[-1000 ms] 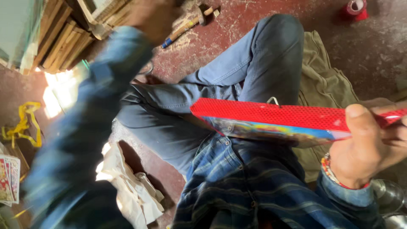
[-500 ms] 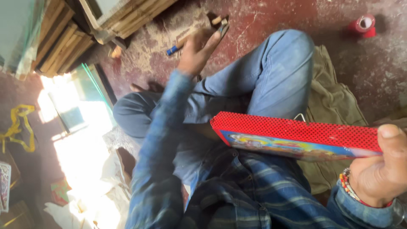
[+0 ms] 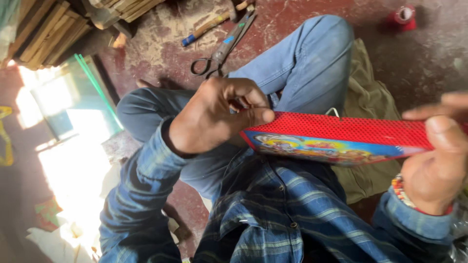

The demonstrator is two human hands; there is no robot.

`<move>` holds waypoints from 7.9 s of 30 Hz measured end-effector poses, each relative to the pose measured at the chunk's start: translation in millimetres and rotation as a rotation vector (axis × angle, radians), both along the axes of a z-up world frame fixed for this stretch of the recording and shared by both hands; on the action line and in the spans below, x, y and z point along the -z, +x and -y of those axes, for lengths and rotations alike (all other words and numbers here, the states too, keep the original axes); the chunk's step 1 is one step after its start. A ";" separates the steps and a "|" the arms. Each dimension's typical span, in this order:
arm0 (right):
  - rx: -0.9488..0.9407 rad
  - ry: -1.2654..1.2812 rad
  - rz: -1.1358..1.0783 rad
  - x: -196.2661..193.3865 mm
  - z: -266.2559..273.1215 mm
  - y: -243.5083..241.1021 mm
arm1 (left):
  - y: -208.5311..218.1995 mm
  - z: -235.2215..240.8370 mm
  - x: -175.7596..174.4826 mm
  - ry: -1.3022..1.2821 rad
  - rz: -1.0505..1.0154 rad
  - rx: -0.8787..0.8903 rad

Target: The person sits on the floor and applies red decorative tape to the edges of a printed picture. They use scissors to cut the tape and smooth it along the borders, then place the finished picture aside and pick up another one.

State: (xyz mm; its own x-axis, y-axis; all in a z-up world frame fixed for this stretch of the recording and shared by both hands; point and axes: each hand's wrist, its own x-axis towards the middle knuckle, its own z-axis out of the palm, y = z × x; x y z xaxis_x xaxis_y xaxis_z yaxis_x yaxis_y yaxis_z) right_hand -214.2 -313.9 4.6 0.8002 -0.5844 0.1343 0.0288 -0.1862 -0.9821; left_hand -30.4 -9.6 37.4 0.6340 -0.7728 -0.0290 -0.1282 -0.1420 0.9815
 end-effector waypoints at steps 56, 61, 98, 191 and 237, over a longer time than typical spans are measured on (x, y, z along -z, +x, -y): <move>-1.008 -0.506 -0.615 -78.4 -55.8 73.1 | -110.2 15.7 22.3 -0.409 -0.444 -0.544; -1.055 -0.743 -0.325 -92.6 -68.2 81.1 | -103.3 20.1 36.7 -0.556 -0.529 -0.573; -0.979 -0.637 -0.579 -69.6 -45.9 100.6 | -106.6 21.9 97.7 -0.690 -0.369 -0.678; -0.084 0.005 -0.261 -44.3 -25.1 0.3 | -39.9 81.5 0.1 -0.008 0.171 0.281; -0.135 0.162 0.093 35.0 -50.4 -2.1 | -34.4 68.8 -22.3 0.031 0.559 -0.019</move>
